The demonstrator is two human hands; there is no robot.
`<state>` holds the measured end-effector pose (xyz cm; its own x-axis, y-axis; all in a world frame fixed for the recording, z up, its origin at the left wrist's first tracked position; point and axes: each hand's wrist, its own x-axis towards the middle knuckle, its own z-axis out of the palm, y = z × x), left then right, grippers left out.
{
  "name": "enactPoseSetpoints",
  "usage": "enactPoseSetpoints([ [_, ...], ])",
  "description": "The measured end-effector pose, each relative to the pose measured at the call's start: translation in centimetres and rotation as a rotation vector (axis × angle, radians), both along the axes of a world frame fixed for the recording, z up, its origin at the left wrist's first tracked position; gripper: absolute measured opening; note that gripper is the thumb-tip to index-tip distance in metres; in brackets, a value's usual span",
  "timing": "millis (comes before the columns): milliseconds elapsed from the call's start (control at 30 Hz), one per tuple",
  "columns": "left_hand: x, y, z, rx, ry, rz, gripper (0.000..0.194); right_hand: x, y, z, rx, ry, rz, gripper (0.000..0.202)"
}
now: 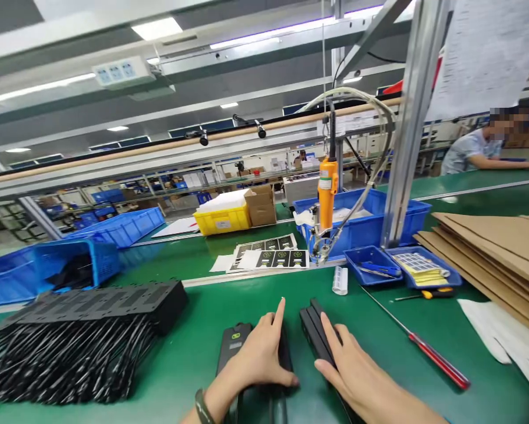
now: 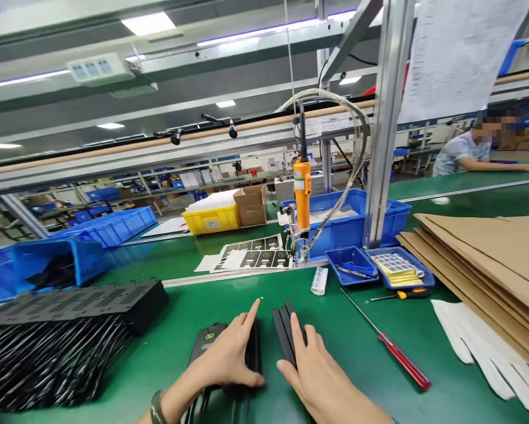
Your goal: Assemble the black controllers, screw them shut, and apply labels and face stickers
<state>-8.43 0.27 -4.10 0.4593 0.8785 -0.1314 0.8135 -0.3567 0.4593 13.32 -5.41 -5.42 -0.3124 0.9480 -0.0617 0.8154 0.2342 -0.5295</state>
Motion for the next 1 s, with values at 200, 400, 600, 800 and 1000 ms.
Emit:
enactPoseSetpoints([
  [200, -1.1, -0.5, -0.8, -0.045, -0.268, -0.093, 0.156, -0.5, -0.3, 1.3, -0.101, 0.027, 0.023, 0.078],
  [400, -7.1, 0.4, 0.6, -0.042, 0.229, -0.039, 0.154, 2.2, -0.7, 1.4, -0.249, 0.097, 0.019, 0.094],
  [600, -3.2, -2.0, -1.2, 0.058, -0.312, 0.024, 0.156, -0.2, -0.2, 1.8, -0.183, -0.02, -0.02, 0.102],
  [800, 0.4, -2.2, -4.9, 0.13, -0.521, -0.015, 0.16, -2.9, -0.4, 2.4, -0.049, -0.129, -0.066, 0.113],
  [1000, -2.3, 0.4, -4.3, -0.24, -0.821, -0.197, 0.158, -0.5, -1.0, 1.7, -0.112, -0.021, 0.024, 0.101],
])
